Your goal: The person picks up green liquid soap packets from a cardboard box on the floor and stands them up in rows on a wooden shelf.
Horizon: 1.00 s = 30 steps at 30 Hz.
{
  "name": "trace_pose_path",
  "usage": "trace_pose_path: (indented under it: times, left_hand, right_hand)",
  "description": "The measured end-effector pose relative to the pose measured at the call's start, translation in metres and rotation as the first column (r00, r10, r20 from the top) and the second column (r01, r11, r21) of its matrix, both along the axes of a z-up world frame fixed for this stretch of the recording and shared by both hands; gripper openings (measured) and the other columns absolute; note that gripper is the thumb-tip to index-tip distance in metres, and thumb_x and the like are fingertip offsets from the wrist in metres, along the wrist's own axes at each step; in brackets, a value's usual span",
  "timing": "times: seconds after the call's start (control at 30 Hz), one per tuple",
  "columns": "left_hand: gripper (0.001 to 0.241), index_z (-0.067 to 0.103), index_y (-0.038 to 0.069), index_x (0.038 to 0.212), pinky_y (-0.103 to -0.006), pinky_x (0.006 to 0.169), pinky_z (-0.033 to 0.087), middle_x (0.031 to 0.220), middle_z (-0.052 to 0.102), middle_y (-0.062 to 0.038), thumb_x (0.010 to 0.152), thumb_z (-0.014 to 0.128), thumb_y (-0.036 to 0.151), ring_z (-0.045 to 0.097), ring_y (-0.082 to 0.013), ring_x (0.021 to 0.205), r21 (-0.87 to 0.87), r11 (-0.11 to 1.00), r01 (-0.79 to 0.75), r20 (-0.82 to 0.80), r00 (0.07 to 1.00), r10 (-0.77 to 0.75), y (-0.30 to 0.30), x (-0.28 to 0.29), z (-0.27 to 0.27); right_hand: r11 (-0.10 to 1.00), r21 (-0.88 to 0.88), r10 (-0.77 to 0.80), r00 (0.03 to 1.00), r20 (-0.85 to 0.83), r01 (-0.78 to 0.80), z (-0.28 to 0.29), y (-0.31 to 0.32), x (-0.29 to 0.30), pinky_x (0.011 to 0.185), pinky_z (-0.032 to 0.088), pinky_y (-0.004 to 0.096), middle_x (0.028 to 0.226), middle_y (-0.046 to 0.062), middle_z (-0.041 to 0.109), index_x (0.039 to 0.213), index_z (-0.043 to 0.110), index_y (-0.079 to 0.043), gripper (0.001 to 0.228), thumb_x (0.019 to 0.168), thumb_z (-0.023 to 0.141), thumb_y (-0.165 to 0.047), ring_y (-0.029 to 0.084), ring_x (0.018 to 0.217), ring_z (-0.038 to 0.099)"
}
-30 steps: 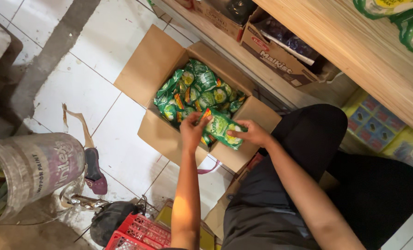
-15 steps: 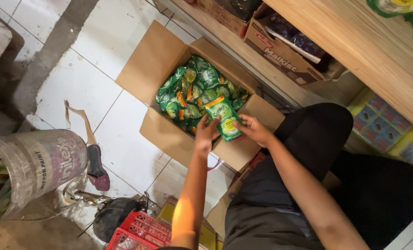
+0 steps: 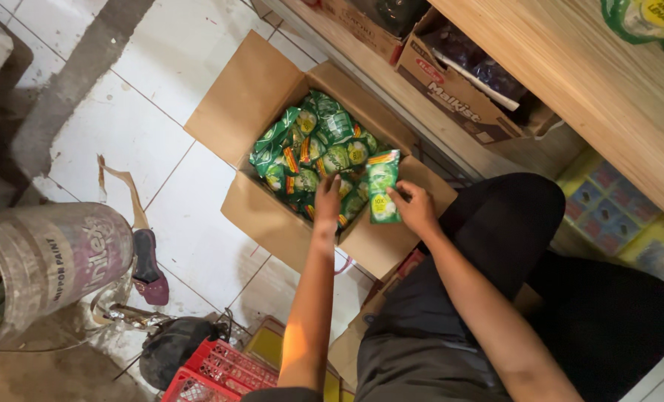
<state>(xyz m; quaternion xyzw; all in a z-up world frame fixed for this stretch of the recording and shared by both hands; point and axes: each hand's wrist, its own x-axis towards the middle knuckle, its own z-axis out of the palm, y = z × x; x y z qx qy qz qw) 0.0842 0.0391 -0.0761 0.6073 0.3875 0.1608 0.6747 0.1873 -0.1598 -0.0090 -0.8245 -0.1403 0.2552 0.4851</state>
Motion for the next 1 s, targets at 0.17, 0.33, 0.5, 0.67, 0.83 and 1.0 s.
trace_pose_path:
  times: [0.17,0.33,0.5,0.67,0.83,1.0]
  left_hand:
    - [0.026,0.064,0.003,0.121,-0.0345,0.079,0.047,0.11,0.07,-0.009,0.098,0.065,0.016,0.065,-0.0211,0.096,-0.666,0.524,-0.531,-0.26,0.823,0.505,0.002,0.041,-0.019]
    - [0.013,0.065,0.004,0.102,-0.0398,0.055,0.044,0.086,0.07,-0.007,0.093,0.069,0.012,0.064,-0.0208,0.067,-0.687,0.306,-0.659,-0.373,0.681,0.631,0.003,0.072,-0.025]
    - [0.007,0.064,0.005,0.091,-0.0431,0.048,0.044,0.076,0.065,-0.005,0.089,0.07,0.004,0.055,-0.017,0.057,-0.641,0.171,-0.748,-0.455,0.551,0.7,0.009,0.08,-0.031]
    - [0.008,0.066,0.004,0.089,-0.0336,0.056,0.041,0.077,0.066,-0.004,0.095,0.067,0.01,0.059,-0.0162,0.062,-0.475,0.696,-0.539,-0.152,0.829,0.539,-0.016,0.052,-0.002]
    - [0.016,0.068,-0.005,0.095,-0.0332,0.073,0.05,0.088,0.063,-0.015,0.096,0.076,0.009,0.06,-0.0236,0.077,0.484,0.813,-0.325,0.187,0.946,0.266,-0.059,-0.01,0.093]
    - [0.015,0.062,-0.002,0.102,-0.0325,0.083,0.051,0.1,0.072,-0.017,0.099,0.071,0.01,0.064,-0.0275,0.086,0.704,0.675,-0.22,0.206,0.973,0.102,-0.065,-0.034,0.188]
  right_hand:
    - [0.984,-0.148,-0.074,0.984,0.165,0.099,0.003,0.001,0.002,0.062,0.05,0.033,0.081,0.013,0.074,0.103,0.074,0.0,0.037,0.09,0.08,-0.034,0.016,0.066,0.064]
    - [0.986,-0.148,-0.048,0.988,0.15,0.071,0.013,-0.001,0.0,0.063,0.052,0.034,0.082,0.013,0.075,0.102,0.076,-0.002,0.037,0.088,0.079,-0.036,0.018,0.068,0.069]
    - [0.983,-0.185,0.001,0.993,0.122,0.022,0.027,0.001,0.002,0.065,0.051,0.035,0.083,0.014,0.074,0.102,0.076,-0.003,0.036,0.09,0.077,-0.036,0.02,0.07,0.068]
    - [0.997,-0.06,-0.037,0.996,0.087,0.042,0.042,0.0,0.005,0.067,0.049,0.032,0.084,0.012,0.073,0.098,0.074,0.0,0.034,0.091,0.076,-0.034,0.016,0.071,0.064]
    - [0.982,0.142,-0.123,0.992,-0.031,0.126,0.063,-0.014,0.005,0.072,0.05,0.027,0.085,0.004,0.074,0.096,0.074,0.001,0.03,0.093,0.077,-0.029,0.009,0.078,0.063]
    - [0.903,0.391,-0.029,0.931,-0.364,0.181,0.11,-0.04,0.014,0.08,0.052,0.025,0.095,0.0,0.075,0.105,0.075,-0.001,0.024,0.095,0.075,-0.022,0.008,0.087,0.066]
